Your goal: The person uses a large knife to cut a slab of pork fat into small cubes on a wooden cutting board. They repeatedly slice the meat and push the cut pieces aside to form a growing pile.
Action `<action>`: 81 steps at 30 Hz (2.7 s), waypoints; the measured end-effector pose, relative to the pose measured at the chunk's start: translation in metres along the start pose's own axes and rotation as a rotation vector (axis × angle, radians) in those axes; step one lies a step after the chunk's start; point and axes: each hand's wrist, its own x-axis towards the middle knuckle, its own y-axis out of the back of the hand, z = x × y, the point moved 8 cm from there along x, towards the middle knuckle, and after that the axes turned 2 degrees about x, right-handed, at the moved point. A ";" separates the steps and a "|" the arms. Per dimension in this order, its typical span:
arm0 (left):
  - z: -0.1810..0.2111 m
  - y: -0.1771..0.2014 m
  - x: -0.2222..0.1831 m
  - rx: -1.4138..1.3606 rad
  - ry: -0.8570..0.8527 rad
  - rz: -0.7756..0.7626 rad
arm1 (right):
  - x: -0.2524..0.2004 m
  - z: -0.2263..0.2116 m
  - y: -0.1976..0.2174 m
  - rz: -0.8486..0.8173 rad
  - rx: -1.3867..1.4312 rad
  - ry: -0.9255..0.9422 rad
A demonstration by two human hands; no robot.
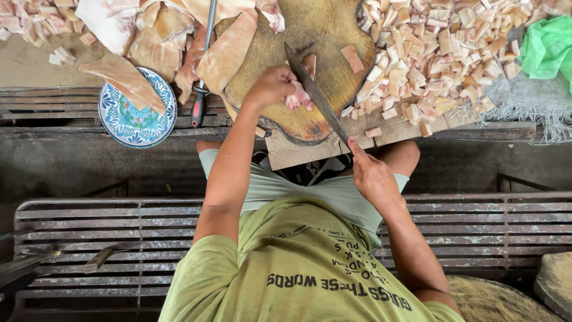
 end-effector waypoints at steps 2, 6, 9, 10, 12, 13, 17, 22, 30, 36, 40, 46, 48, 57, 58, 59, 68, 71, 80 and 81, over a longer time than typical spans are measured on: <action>0.006 -0.010 -0.014 -0.223 0.034 -0.115 | 0.009 0.002 -0.003 -0.023 -0.025 -0.001; 0.012 -0.001 -0.034 -0.537 -0.038 0.041 | 0.029 0.007 -0.005 -0.029 -0.039 -0.003; -0.004 0.019 -0.048 -0.552 -0.121 0.218 | 0.020 0.006 -0.001 0.018 0.044 -0.034; -0.015 0.029 -0.053 -0.523 -0.113 0.296 | 0.010 0.004 -0.002 0.035 0.080 -0.054; -0.032 0.048 -0.058 -0.501 -0.105 0.400 | -0.004 -0.010 0.000 0.078 0.120 0.067; -0.039 0.054 -0.059 -0.504 -0.097 0.414 | -0.010 -0.017 0.000 0.106 0.142 0.120; -0.045 0.048 -0.052 -0.574 -0.106 0.400 | -0.013 -0.007 -0.018 -0.009 0.054 -0.026; -0.031 -0.020 -0.043 -0.458 -0.043 0.291 | -0.001 0.017 -0.011 0.041 -0.036 -0.174; 0.016 -0.045 -0.074 0.421 -0.368 0.368 | -0.002 -0.003 -0.001 0.204 0.104 0.052; 0.028 -0.042 -0.079 0.385 -0.302 0.347 | -0.019 -0.015 0.035 0.394 0.111 0.106; 0.031 -0.045 -0.079 0.446 -0.323 0.400 | -0.028 -0.019 0.045 0.546 -0.023 0.271; 0.036 -0.050 -0.075 0.504 -0.371 0.466 | -0.008 0.008 0.006 0.058 -0.111 0.081; 0.031 -0.048 -0.083 0.494 -0.361 0.463 | -0.012 0.007 0.014 0.087 -0.044 0.044; 0.026 -0.036 -0.085 0.399 -0.301 0.400 | -0.024 -0.025 0.035 0.418 0.060 0.288; 0.028 -0.034 -0.087 0.415 -0.321 0.414 | -0.022 -0.030 0.028 0.398 0.061 0.349; 0.029 -0.035 -0.088 0.429 -0.342 0.427 | -0.014 -0.019 0.012 0.232 -0.004 0.221; 0.030 -0.022 -0.064 0.366 -0.160 0.259 | -0.013 0.007 0.024 0.243 0.112 0.029; 0.062 -0.010 -0.058 0.313 -0.425 0.358 | -0.013 0.030 0.021 0.225 0.192 -0.198; 0.076 -0.053 -0.036 0.882 -0.207 0.334 | -0.015 0.053 0.022 0.333 0.318 -0.140; 0.065 -0.055 -0.028 0.904 -0.094 0.240 | -0.018 0.058 0.021 0.334 0.335 -0.158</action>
